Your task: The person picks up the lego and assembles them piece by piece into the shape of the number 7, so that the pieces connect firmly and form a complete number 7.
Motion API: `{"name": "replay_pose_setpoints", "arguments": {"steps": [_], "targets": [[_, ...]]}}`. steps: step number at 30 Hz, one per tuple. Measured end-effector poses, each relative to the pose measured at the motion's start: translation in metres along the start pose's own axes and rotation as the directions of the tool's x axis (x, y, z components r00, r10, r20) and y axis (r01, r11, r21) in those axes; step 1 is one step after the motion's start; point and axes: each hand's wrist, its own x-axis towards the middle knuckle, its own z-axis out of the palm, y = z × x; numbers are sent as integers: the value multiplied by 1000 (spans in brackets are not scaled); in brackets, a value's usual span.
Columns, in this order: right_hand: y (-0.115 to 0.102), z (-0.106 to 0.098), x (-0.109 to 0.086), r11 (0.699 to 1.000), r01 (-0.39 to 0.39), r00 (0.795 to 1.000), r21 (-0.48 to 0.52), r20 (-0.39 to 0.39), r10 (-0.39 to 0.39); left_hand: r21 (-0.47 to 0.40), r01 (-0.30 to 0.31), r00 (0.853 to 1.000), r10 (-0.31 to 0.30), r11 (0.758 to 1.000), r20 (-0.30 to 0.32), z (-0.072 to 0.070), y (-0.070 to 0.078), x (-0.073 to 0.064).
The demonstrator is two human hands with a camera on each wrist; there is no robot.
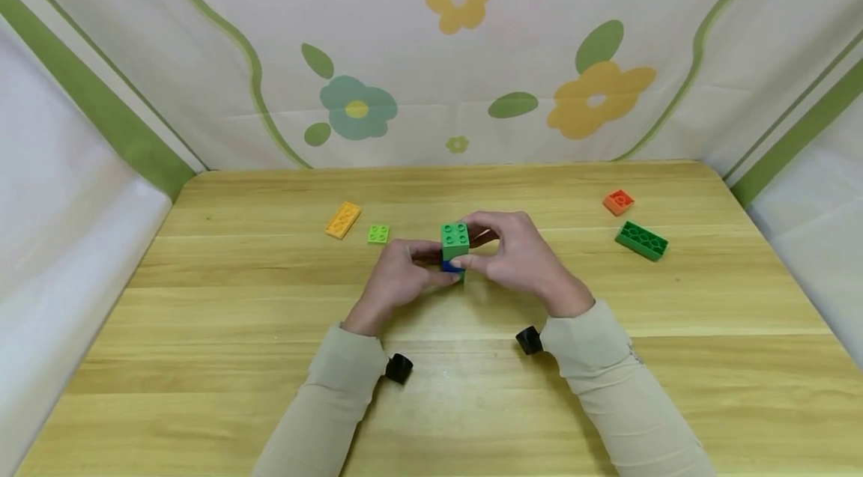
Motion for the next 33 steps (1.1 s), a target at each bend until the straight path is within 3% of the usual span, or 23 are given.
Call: {"name": "replay_pose_setpoints", "arguments": {"steps": [8,15,33], "targets": [[6,-1,-2,998,-25,1000,50,3,25,14,4,1000,-4,1000,11,0,-2,1],[8,2,-3,999,2,1000,43,-3,-2,12,14,1000,-15,1000,10,-1,-2,1],[8,2,-2,993,-61,998,96,27,59,19,24,1000,-24,1000,19,-3,-4,1]]}}
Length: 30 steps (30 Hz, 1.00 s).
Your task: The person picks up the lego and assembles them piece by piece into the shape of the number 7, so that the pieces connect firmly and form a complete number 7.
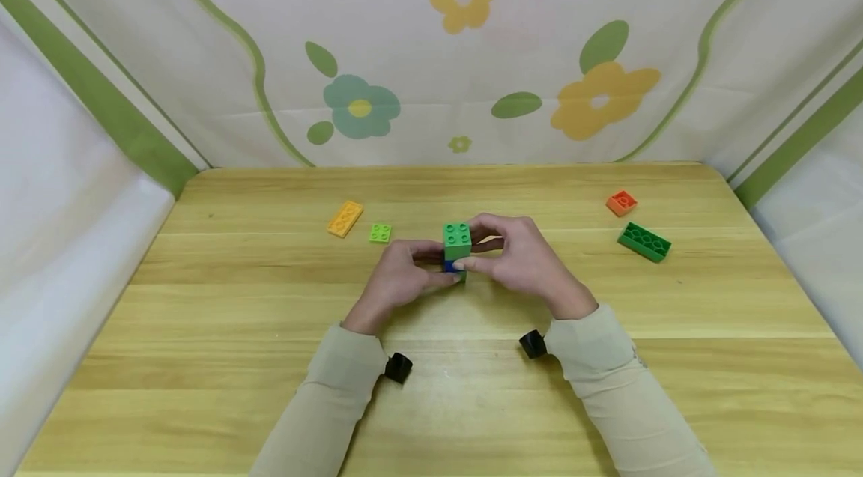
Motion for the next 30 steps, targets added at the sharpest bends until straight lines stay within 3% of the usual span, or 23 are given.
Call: {"name": "replay_pose_setpoints", "arguments": {"steps": [14,18,21,24,26,30], "targets": [[-2,0,2,999,-32,999,44,24,31,-28,15,1000,-15,999,-1,-2,3,-3],[-1,0,1,998,-35,999,50,21,34,-77,37,999,-35,996,37,-4,4,-4],[0,-1,1,998,-39,999,57,12,38,-113,37,996,-27,993,88,-9,5,-4],[1,0,0,997,-45,999,61,5,45,-120,24,995,-13,992,98,-17,8,-8],[1,0,0,997,-49,999,63,2,49,-122,21,997,-11,992,82,-25,10,-12],[1,3,1,996,-53,999,69,3,53,-87,-12,999,9,996,-31,-40,11,-20]]}}
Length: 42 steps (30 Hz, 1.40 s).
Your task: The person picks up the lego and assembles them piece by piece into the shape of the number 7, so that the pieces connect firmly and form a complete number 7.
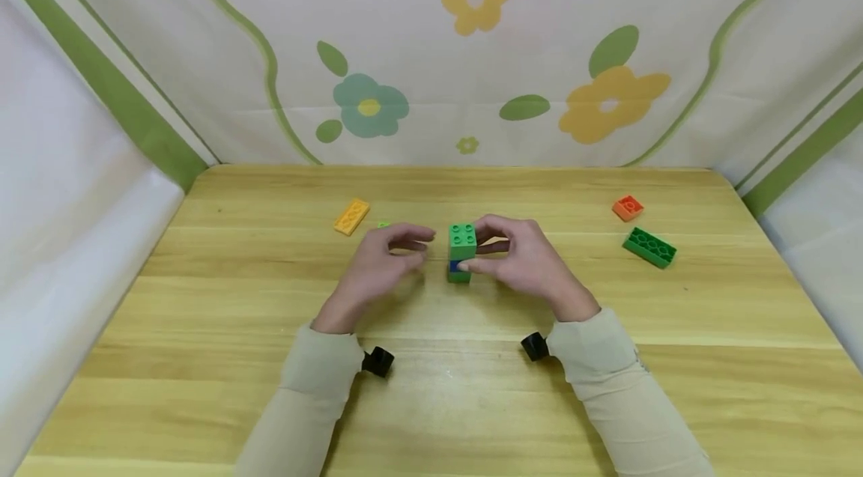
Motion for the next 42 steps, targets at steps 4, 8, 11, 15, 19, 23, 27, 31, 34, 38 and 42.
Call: {"name": "replay_pose_setpoints", "arguments": {"steps": [4,8,11,15,19,23,27,31,34,38,42], "targets": [[1,1,1,1000,2,1000,7,3,-2,77,-32,987,44,997,-152,-18,-4,0],[2,2,1,1000,-1,1000,12,4,1,218,-23,960,82,976,-267,-40,-12,3],[2,2,1,1000,-2,1000,16,9,2,345,34,946,81,938,-314,-54,-17,6],[2,2,1,1000,-2,1000,15,12,2,445,144,945,10,884,-326,-66,-23,9],[2,1,1,1000,-2,1000,7,14,2,503,223,950,-70,835,-304,-72,-29,15],[3,1,0,1000,-10,1000,14,11,10,555,238,959,-102,797,-265,-76,-32,22],[5,1,0,1000,-20,1000,19,5,20,579,234,963,-103,781,-250,-79,-33,28],[6,1,0,999,-23,1000,22,3,23,585,238,962,-104,775,-254,-81,-32,33],[5,1,0,999,-22,1000,26,7,22,588,243,961,-107,771,-257,-82,-31,35],[4,1,0,999,-28,1000,31,8,28,586,246,960,-111,772,-256,-82,-30,37],[5,0,0,999,-29,1000,38,8,29,574,249,959,-117,780,-257,-81,-29,38]]}}
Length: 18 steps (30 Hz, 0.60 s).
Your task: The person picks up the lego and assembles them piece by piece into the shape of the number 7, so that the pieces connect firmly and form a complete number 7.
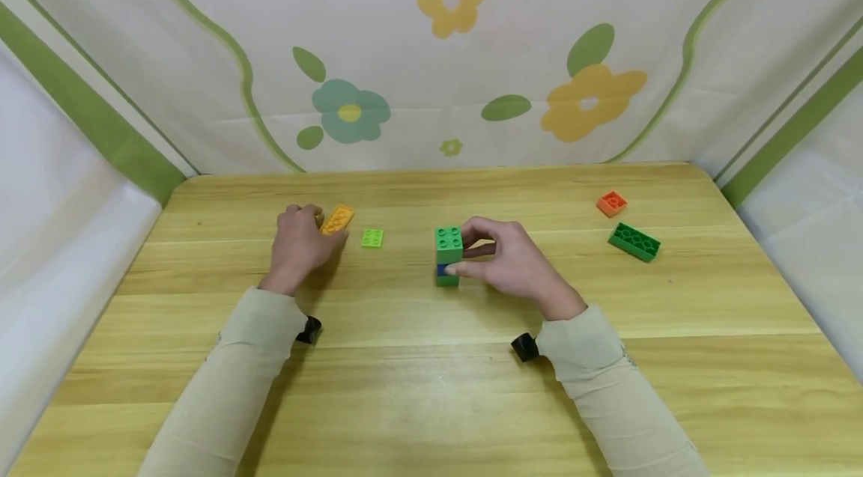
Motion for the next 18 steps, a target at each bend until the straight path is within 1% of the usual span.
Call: {"name": "replay_pose_setpoints", "arguments": {"steps": [7,14,18], "targets": [[3,0,2,1000,9,1000,11,1,-9,-15,-2,1000,2,1000,-20,1,1,-1],[1,0,1,999,27,1000,18,6,-27,-68,-6,998,2,998,-58,1,1,2],[1,1,0,1000,26,1000,15,8,-26,-95,-6,998,0,995,-58,2,1,2]]}}
